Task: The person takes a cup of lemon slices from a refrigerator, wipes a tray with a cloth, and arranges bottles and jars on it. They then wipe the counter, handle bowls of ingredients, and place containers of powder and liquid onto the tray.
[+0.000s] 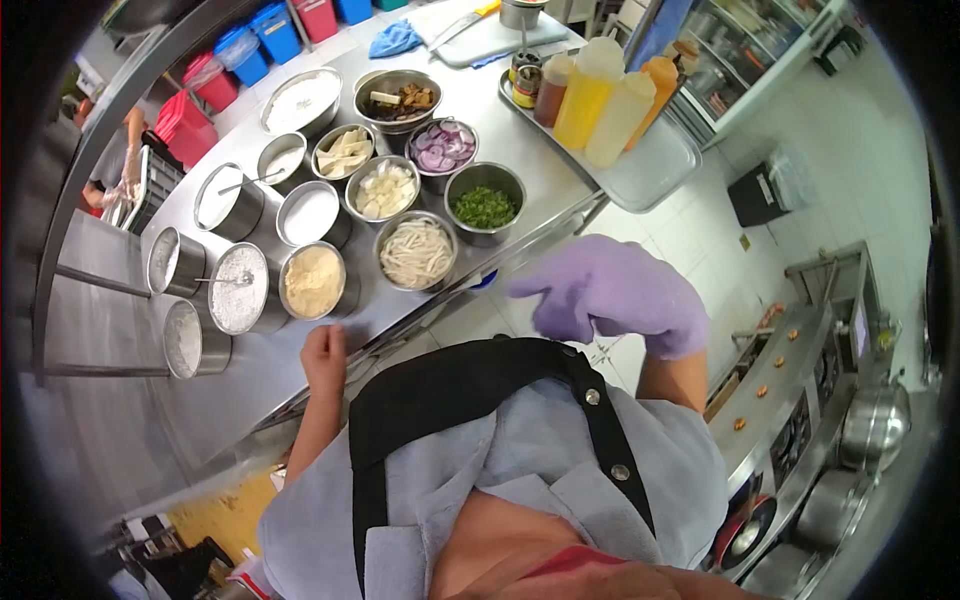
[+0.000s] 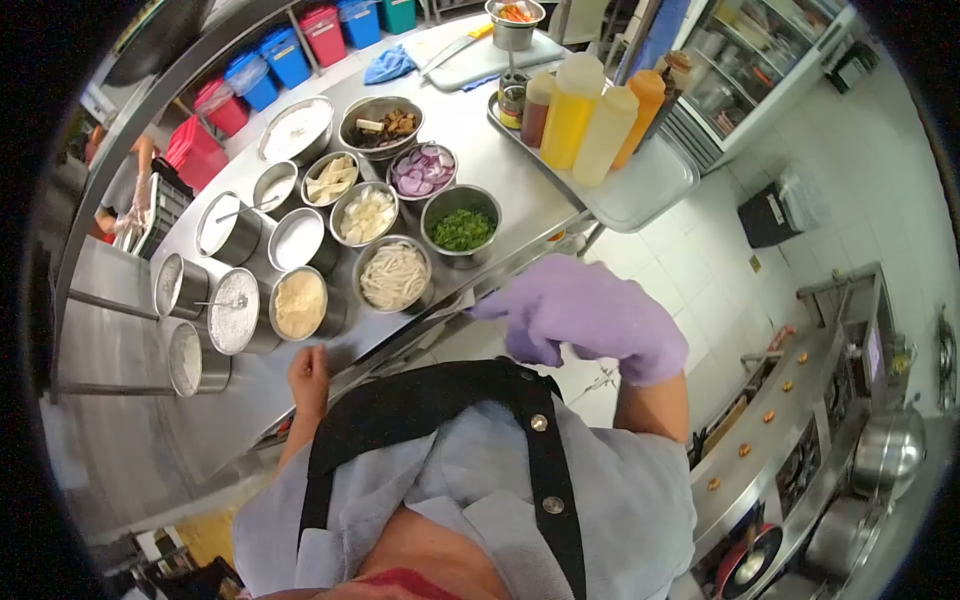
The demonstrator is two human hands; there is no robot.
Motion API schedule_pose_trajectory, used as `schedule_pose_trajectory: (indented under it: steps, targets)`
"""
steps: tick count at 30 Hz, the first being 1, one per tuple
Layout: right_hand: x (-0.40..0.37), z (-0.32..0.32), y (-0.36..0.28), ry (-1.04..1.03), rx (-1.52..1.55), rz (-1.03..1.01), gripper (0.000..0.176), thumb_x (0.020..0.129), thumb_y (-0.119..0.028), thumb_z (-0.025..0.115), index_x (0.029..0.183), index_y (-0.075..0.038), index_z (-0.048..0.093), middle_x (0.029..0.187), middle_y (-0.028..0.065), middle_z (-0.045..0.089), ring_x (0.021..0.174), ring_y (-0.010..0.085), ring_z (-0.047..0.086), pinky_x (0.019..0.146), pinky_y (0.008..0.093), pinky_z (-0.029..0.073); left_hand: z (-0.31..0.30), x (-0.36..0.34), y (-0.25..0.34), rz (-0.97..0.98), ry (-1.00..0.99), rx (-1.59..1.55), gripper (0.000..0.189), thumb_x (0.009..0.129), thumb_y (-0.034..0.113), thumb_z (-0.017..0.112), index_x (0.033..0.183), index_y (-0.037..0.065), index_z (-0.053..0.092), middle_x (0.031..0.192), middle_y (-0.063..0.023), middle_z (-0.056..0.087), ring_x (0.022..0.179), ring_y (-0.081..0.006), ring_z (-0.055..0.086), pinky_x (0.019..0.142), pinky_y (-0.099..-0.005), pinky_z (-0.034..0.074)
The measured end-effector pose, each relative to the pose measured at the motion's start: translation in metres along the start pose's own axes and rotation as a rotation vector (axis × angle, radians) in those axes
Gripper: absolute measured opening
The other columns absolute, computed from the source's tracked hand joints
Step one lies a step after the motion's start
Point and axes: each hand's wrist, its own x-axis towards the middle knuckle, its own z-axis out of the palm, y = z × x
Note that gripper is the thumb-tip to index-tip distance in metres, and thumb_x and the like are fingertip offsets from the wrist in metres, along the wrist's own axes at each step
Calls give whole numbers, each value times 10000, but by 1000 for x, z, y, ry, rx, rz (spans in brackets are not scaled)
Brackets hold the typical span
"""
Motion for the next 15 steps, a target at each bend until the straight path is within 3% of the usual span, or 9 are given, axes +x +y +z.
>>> schedule_pose_trajectory:
  steps: [2, 3, 5, 7, 13, 15]
  targets:
    - [-14, -36, 22, -5, -249, -47, 78, 721, -85, 632, 692, -19, 603, 759, 77, 577, 784, 205, 587, 686, 320, 466, 15, 0, -34, 1, 319, 14, 208, 918, 180, 557, 870, -22, 567, 706, -78, 511, 656, -169, 483, 642, -300, 427]
    - [-14, -51, 39, -40, -591, -198, 80, 699, -74, 644, 668, -17, 597, 744, 78, 585, 788, 203, 591, 676, 316, 470, 19, 0, -52, -34, 451, -12, 190, 920, 168, 547, 910, -22, 546, 742, -82, 510, 685, -173, 485, 666, -305, 428]
    - [-9, -65, 57, 46, -620, -257, 90, 659, -59, 663, 647, -9, 589, 722, 82, 594, 780, 212, 598, 650, 306, 475, 19, -7, -63, -84, 637, -15, 185, 919, 149, 535, 986, -22, 513, 813, -89, 510, 737, -182, 491, 709, -314, 429]
    - [-3, -68, 67, 266, -10, -23, 112, 620, -49, 678, 652, 2, 584, 709, 85, 596, 755, 232, 603, 618, 293, 475, 17, 5, -63, -102, 742, 24, 217, 912, 135, 531, 1057, -21, 489, 884, -95, 515, 780, -191, 497, 747, -322, 428]
    - [67, -81, 38, 513, 192, -289, 140, 802, -101, 563, 703, -18, 510, 672, 88, 579, 610, 181, 562, 522, 259, 427, 31, 28, -66, -322, 838, 162, 278, 872, 134, 555, 1109, -2, 500, 952, -117, 556, 838, -223, 552, 775, -332, 449]
    - [103, -102, 45, 462, 290, -456, 176, 846, -144, 534, 721, -23, 505, 663, 85, 573, 577, 174, 542, 504, 261, 410, 36, 28, -55, -345, 841, 164, 287, 863, 140, 561, 1112, 7, 508, 963, -121, 565, 851, -231, 564, 779, -338, 454]
